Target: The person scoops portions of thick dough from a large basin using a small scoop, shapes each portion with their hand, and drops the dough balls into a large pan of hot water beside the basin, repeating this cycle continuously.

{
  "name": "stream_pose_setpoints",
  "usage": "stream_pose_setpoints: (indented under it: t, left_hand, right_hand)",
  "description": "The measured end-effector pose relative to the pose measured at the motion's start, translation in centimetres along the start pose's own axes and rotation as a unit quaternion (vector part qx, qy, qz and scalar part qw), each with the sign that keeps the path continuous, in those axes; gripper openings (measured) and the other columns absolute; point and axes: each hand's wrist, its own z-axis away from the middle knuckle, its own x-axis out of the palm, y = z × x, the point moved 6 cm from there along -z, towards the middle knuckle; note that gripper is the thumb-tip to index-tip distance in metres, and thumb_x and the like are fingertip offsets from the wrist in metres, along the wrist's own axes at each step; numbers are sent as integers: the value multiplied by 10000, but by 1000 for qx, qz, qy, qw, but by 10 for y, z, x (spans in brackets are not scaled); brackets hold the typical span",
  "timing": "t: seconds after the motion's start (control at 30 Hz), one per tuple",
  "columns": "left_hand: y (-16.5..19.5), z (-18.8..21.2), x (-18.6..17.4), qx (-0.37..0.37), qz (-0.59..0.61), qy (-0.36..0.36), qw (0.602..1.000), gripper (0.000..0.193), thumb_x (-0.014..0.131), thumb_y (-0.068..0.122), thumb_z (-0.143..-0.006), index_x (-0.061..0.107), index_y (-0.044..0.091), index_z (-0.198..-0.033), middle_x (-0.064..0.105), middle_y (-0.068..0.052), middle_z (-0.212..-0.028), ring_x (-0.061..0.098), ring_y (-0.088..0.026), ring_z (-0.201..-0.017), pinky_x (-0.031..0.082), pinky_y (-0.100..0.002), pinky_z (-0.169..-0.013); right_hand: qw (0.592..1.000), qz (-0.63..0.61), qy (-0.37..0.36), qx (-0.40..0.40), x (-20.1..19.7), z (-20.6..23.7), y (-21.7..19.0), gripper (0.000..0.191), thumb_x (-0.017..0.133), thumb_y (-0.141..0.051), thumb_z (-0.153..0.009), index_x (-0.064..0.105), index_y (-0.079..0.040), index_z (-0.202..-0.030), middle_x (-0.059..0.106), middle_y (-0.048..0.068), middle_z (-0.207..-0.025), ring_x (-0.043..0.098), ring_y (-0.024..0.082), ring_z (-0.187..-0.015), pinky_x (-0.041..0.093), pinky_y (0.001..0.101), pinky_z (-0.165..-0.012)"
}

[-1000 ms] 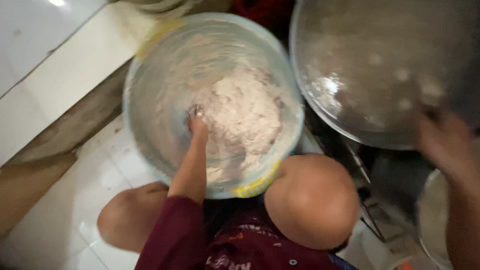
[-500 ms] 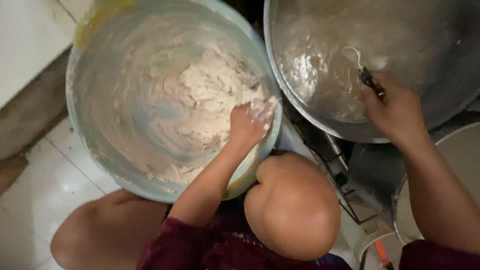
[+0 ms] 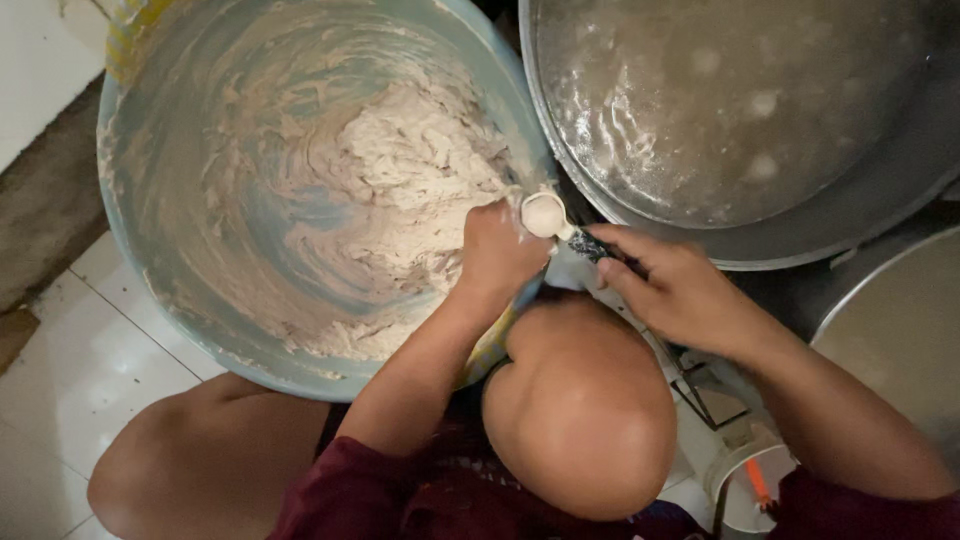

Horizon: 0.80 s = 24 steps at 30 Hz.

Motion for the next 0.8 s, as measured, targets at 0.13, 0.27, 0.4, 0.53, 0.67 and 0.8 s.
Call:
stream_pose_setpoints:
  t: [0.13,0.27,0.4,0.53,0.67,0.8]
  left_hand:
    - [-15,-1,2,-52,-67,-36,996,199,733,245,-738,738,64,-819,715,-213,-755,697,-427,-744,544,-512,-683]
    - [-35,0,-4,-129,-128,22,983,500,795,477,-798,728,-18,-790,693,-273,-703,670,-472,-686,534,-537,-660]
    - [-44,4,5,-118,-59,4,991,461,750,426,-856,702,-16,-733,685,-255,-706,676,-447,-685,551,-495,-678]
    - [-42,5,7,-66,86,18,994,315,714,327,-883,707,24,-795,708,-177,-719,692,-394,-675,554,-455,-646]
    - [-21,8,7,38,-99,34,994,217,777,256,-888,740,53,-822,705,-166,-725,664,-388,-610,511,-479,-560]
    - [-9,10,4,75,92,60,991,155,769,212,-824,704,73,-847,714,-129,-764,702,-337,-681,566,-435,-631]
  right_hand:
    - [977,-161,-69,122,2,-7,31,422,550,-194,-994,606,-100,-1402,715,19,-857,519,96,-509,433,287,-448]
    - [993,-15,64,98,-40,3,58,466,576,-205,-986,571,-134,-1447,742,106,-961,625,188,-648,505,353,-561]
    - [962,220,160,10,-73,10,59,444,636,-198,-996,606,-84,-1424,734,234,-1107,749,308,-940,578,400,-774]
    - [952,216,175,129,-78,10,65,391,614,-185,-1050,608,-86,-1429,731,222,-1096,742,331,-965,569,417,-821]
    - [988,-17,70,134,-42,8,49,422,593,-184,-995,592,-132,-1413,769,143,-967,683,267,-754,568,396,-674]
    - [994,53,70,-58,-11,1,2,445,600,-178,-1007,557,-108,-1445,752,91,-1003,684,118,-833,560,302,-703]
